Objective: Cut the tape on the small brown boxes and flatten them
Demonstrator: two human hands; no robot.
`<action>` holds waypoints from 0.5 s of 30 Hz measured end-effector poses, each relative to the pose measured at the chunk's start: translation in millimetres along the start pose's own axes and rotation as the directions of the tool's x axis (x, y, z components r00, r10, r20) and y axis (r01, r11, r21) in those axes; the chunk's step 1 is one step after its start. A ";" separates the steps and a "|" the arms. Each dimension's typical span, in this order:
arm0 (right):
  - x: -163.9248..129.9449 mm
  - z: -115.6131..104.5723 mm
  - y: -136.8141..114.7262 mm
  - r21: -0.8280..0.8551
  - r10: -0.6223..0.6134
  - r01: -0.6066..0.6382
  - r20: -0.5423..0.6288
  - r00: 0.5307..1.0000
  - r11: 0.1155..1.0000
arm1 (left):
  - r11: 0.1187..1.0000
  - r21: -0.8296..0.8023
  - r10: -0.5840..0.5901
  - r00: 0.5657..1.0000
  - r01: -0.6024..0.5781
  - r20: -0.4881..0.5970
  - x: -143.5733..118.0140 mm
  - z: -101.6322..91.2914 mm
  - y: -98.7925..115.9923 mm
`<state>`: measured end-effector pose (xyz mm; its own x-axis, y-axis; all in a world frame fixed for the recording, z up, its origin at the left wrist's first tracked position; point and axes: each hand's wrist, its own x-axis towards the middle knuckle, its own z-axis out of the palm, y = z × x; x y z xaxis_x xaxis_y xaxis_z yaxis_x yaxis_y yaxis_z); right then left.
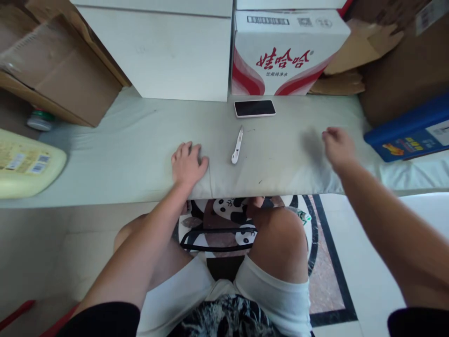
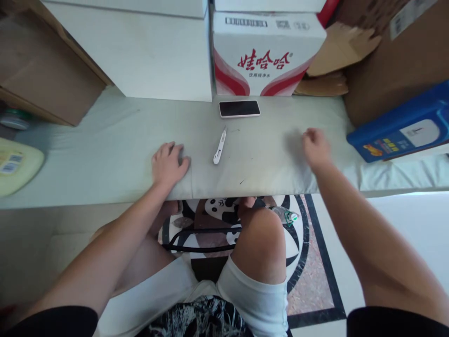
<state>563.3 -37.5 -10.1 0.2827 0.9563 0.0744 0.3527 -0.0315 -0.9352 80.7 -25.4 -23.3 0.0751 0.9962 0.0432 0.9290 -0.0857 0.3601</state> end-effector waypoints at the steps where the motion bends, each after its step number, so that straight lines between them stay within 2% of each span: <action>1: -22.0 18.5 8.1 -0.071 0.007 -0.010 -0.049 0.999 0.997 | 1.000 0.003 0.004 1.000 -0.004 -0.002 -0.1 0.4 -0.1; 3: -58.6 50.2 16.6 -0.237 0.002 -0.020 -0.073 0.997 0.971 | 1.000 0.009 0.012 1.000 -0.012 -0.010 -0.3 1.2 -0.3; 5: -81.4 72.7 15.0 -0.545 -0.064 0.040 -0.027 0.998 0.837 | 1.000 0.017 0.012 1.000 -0.012 -0.016 -0.6 1.4 0.1; 7: -91.7 85.3 8.0 -0.722 -0.113 0.094 0.022 0.993 0.685 | 1.000 0.030 0.003 1.000 -0.002 -0.013 -1.1 1.2 1.2; 10: -94.6 90.7 -0.8 -0.785 -0.133 0.106 0.031 0.991 0.610 | 0.999 0.049 -0.007 1.000 0.007 -0.009 -1.7 0.8 3.1; 15: -93.9 88.9 1.0 -0.801 -0.147 0.107 0.024 0.989 0.589 | 0.998 0.056 -0.012 1.000 0.012 0.002 -3.3 1.2 4.4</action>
<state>457.8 -101.5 -48.8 0.2066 0.9572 0.2029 0.9524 -0.1492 -0.2659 85.0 -29.1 -23.0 0.0652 0.9972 0.0368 0.9485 -0.0734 0.3081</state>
